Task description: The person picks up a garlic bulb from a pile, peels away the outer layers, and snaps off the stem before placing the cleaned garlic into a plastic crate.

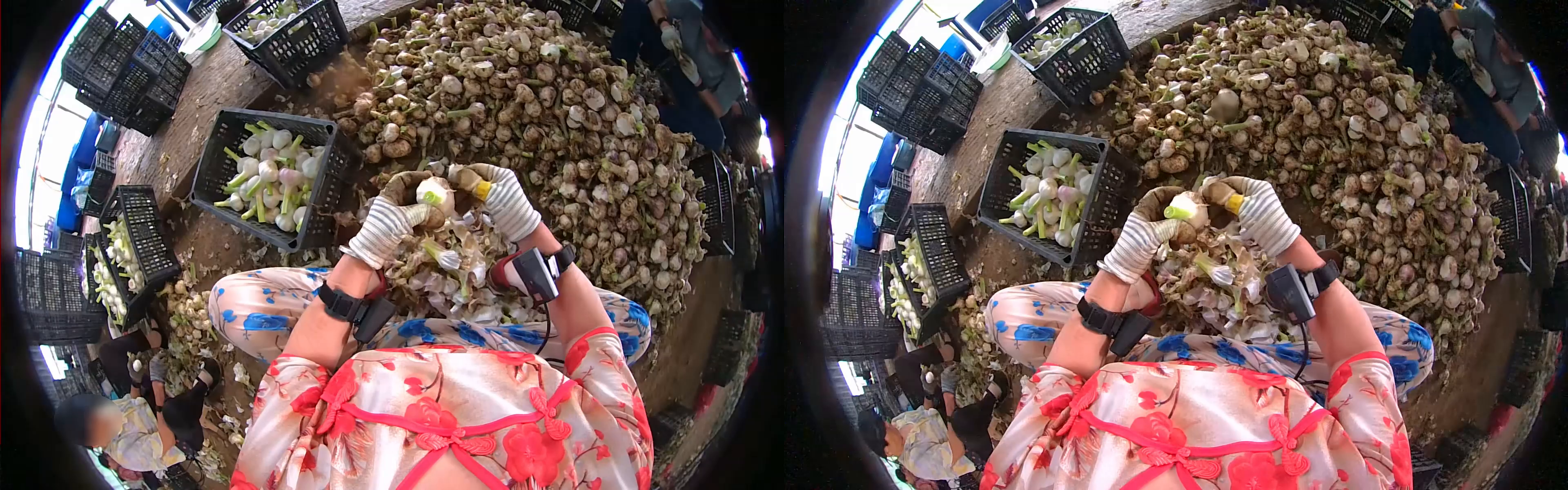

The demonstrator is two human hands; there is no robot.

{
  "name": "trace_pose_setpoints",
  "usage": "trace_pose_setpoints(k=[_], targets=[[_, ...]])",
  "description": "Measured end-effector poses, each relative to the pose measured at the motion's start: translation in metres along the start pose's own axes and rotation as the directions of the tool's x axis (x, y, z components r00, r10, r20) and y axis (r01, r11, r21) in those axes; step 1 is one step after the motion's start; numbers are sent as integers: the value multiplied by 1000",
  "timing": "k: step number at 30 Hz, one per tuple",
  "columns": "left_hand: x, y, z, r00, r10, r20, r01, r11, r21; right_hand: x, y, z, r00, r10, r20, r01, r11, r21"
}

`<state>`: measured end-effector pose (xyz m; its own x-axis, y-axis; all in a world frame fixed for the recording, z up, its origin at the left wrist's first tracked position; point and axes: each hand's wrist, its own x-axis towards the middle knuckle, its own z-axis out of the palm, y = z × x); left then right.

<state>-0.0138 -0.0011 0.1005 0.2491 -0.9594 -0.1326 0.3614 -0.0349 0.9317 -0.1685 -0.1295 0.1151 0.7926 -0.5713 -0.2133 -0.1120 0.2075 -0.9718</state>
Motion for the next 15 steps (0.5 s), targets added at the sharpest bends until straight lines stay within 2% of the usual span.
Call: trace_pose_setpoints(k=[1, 2, 5, 6, 7, 9, 11, 12, 13, 15], targets=[[1, 2, 1, 1000, 9, -8, -9, 1000, 4, 1, 1, -3, 995, 89, 44, -95, 981, 171], [2, 4, 1, 1000, 13, -11, -13, 1000, 2, 3, 14, -1, 991, -125, -53, 125, 992, -3], [1, 0, 1, 999, -33, 19, 32, 999, 11, -11, 7, 15, 969, -223, -108, 159, 895, -416], [2, -3, 2, 998, -59, 1, 59, 998, 13, -14, 4, 17, 965, -228, -129, 137, 859, -493], [3, -3, 3, 996, -82, -19, 82, 997, 14, -13, 7, 15, 965, -229, -131, 137, 858, -495], [-2, -3, 2, 994, -108, -16, 108, 993, -37, -8, 21, 15, 930, -352, -108, 218, 763, -609], [0, -5, -2, 987, -139, 80, 147, 983, -112, -5, 24, 17, 935, -321, -150, 179, 794, -582], [0, -6, -1, 993, -96, 71, 108, 977, -182, -5, 23, 18, 964, -163, -210, 103, 957, -270], [1, -7, -1, 993, -93, 68, 104, 978, -182, -5, 23, 19, 978, 15, -208, 1, 997, 77], [-1, -5, 2, 999, 17, -45, -26, 977, -211, -7, 24, 25, 973, 50, -226, -25, 993, 114]])
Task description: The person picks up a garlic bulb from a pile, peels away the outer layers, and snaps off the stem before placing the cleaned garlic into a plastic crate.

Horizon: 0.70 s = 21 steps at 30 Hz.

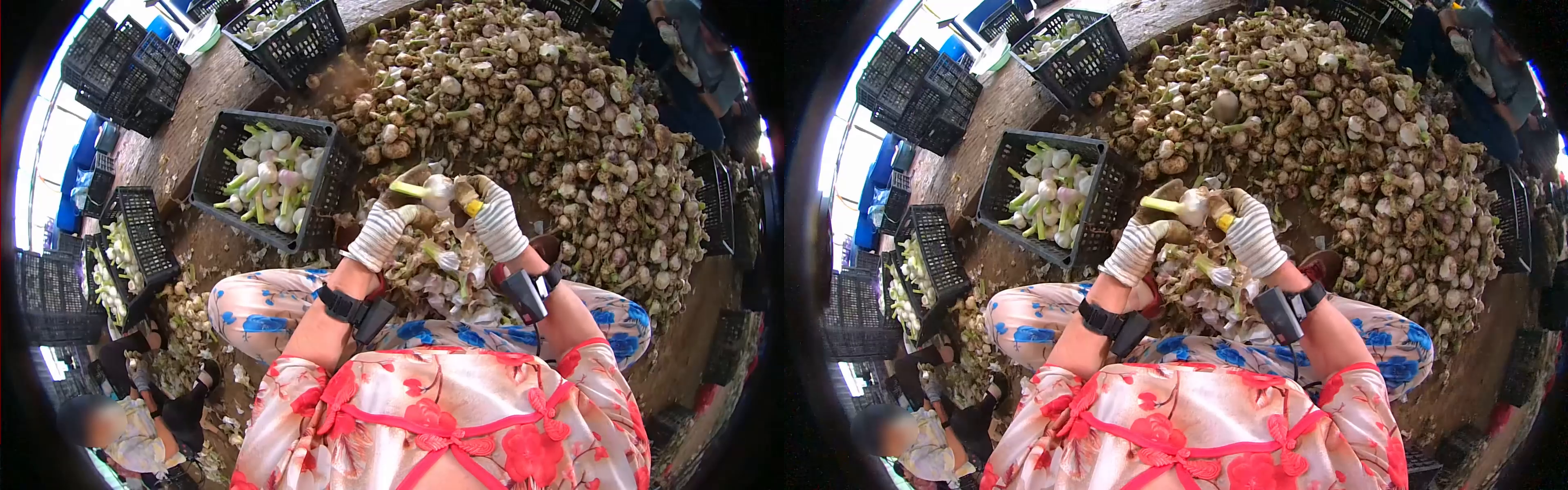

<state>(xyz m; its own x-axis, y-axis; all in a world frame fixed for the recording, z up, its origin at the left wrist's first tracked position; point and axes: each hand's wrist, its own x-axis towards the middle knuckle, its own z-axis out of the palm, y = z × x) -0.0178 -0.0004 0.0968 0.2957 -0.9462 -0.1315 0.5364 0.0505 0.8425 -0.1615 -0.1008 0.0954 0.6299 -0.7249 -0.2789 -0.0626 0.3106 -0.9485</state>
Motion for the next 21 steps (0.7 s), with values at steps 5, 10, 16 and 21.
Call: trace_pose_setpoints(k=[5, 10, 16, 21], targets=[[3, -2, 6, 974, 22, -226, -17, 1000, 23, 9, 7, 7, 956, -287, -54, 274, 945, -179], [15, -12, -21, 969, 89, -230, -125, 981, -148, 58, 85, -59, 989, -143, 21, 130, 820, -557], [23, -17, -30, 985, -118, -130, 16, 797, -603, 33, 39, -50, 984, 170, 45, -114, 810, -576], [25, -33, -24, 889, -377, -259, 181, 810, -558, 41, 57, -53, 987, 81, 138, 37, 723, -690]])
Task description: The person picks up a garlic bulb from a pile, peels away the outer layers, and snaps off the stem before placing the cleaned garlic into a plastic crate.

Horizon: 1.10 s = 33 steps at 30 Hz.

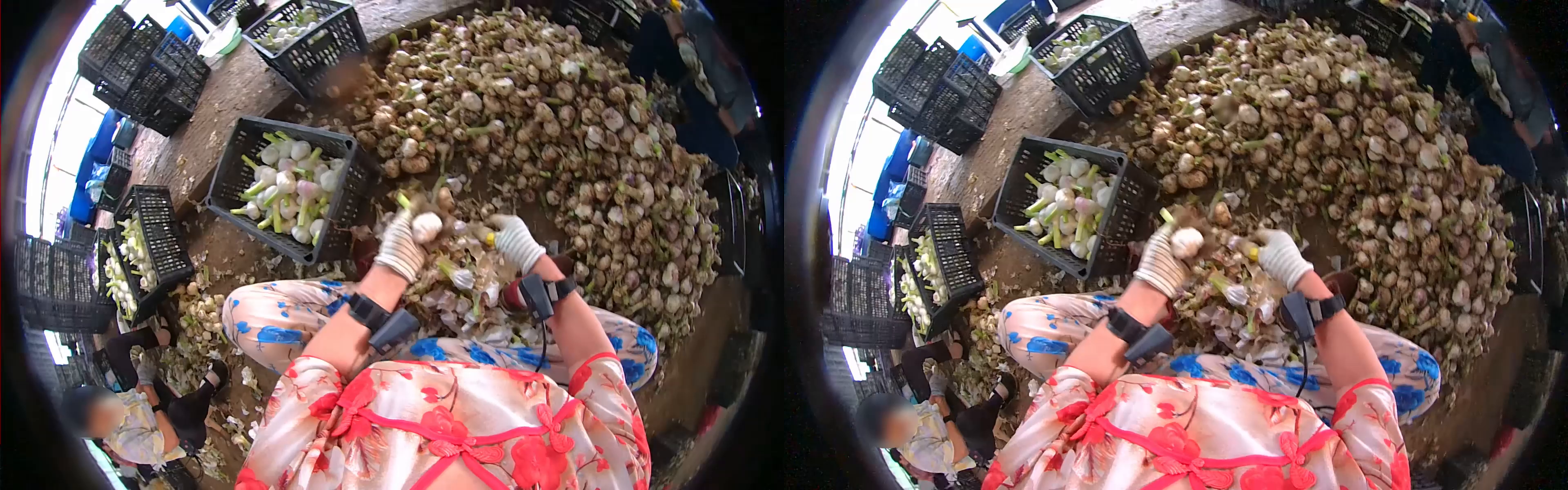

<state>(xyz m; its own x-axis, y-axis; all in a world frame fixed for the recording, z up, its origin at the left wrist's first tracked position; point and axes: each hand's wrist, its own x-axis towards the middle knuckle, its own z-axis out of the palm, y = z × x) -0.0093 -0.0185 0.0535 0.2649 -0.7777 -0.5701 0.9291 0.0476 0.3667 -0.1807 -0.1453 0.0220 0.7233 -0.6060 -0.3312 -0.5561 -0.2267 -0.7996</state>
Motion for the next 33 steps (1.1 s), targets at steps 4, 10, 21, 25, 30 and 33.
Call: trace_pose_setpoints(k=[4, 10, 21, 25, 30, 33], targets=[[18, -30, -26, 944, -52, -327, 99, 987, 128, 17, 73, 10, 993, 113, 41, -105, 979, -173], [13, 139, 76, 821, 417, 390, -439, 898, -37, 19, 140, -2, 973, 228, -43, -219, 965, 146], [71, 58, -23, 979, 165, -122, -151, 981, 120, 102, 96, 13, 967, 242, -75, -251, 875, -414], [69, 29, -33, 984, -49, -170, 79, 981, 177, 118, 121, 36, 961, 277, -16, -253, 851, -461], [65, -2, -24, 967, -143, -212, 224, 874, 430, 90, 64, 43, 932, 348, 103, -332, 705, 626], [48, -16, 14, 994, -12, -112, 71, 838, 541, 86, 52, 70, 973, 163, 164, -218, 403, 889]])
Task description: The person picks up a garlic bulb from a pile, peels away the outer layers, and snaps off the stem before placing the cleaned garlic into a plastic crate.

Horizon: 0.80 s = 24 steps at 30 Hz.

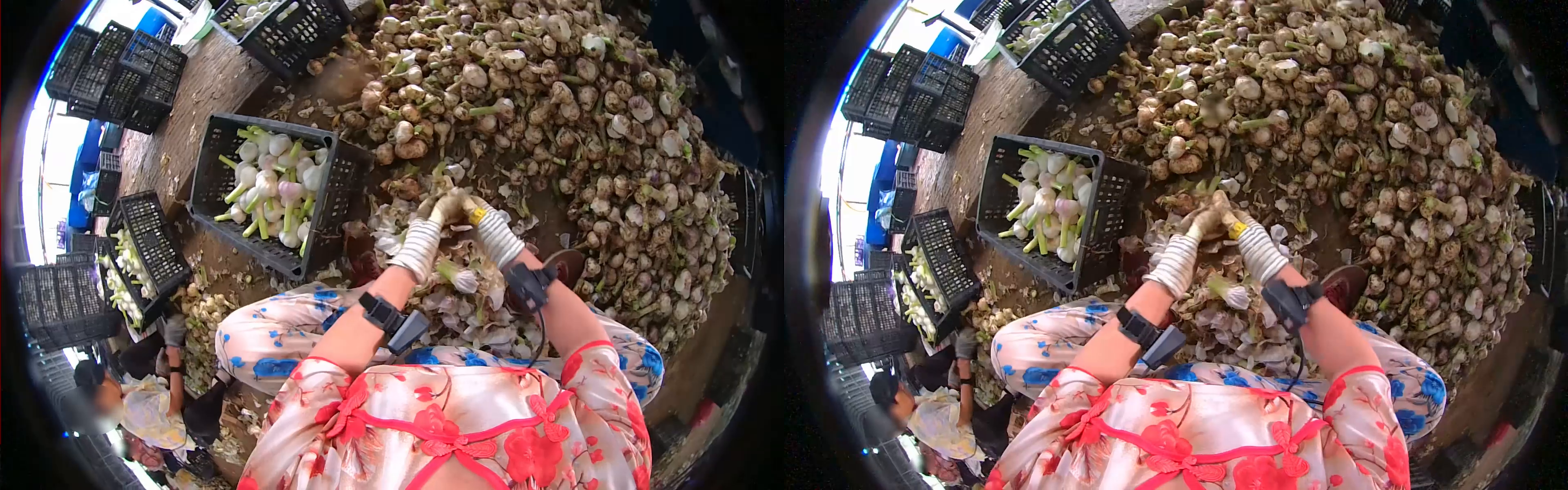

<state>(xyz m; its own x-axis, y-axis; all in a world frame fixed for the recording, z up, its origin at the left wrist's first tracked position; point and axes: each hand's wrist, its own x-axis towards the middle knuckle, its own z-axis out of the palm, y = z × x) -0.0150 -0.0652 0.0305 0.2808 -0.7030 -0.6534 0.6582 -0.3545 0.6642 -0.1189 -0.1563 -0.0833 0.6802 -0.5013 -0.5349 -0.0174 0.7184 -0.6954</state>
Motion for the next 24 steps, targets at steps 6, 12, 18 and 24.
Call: trace_pose_setpoints(k=[6, 12, 18, 24], targets=[[-10, -16, -12, 913, 403, 64, -407, 908, 95, -67, -75, 52, 998, -41, 43, 52, 942, -332], [-47, -17, 1, 916, 393, 85, -390, 920, -46, -91, -63, 55, 988, -43, 149, 43, 999, 1], [-67, 2, 10, 976, 199, 91, -146, 902, -407, -135, -81, 84, 973, -216, 82, 228, 956, -183], [-68, -9, 19, 917, 383, 108, -347, 902, -257, -144, -81, 76, 978, -195, 73, 207, 950, -234]])
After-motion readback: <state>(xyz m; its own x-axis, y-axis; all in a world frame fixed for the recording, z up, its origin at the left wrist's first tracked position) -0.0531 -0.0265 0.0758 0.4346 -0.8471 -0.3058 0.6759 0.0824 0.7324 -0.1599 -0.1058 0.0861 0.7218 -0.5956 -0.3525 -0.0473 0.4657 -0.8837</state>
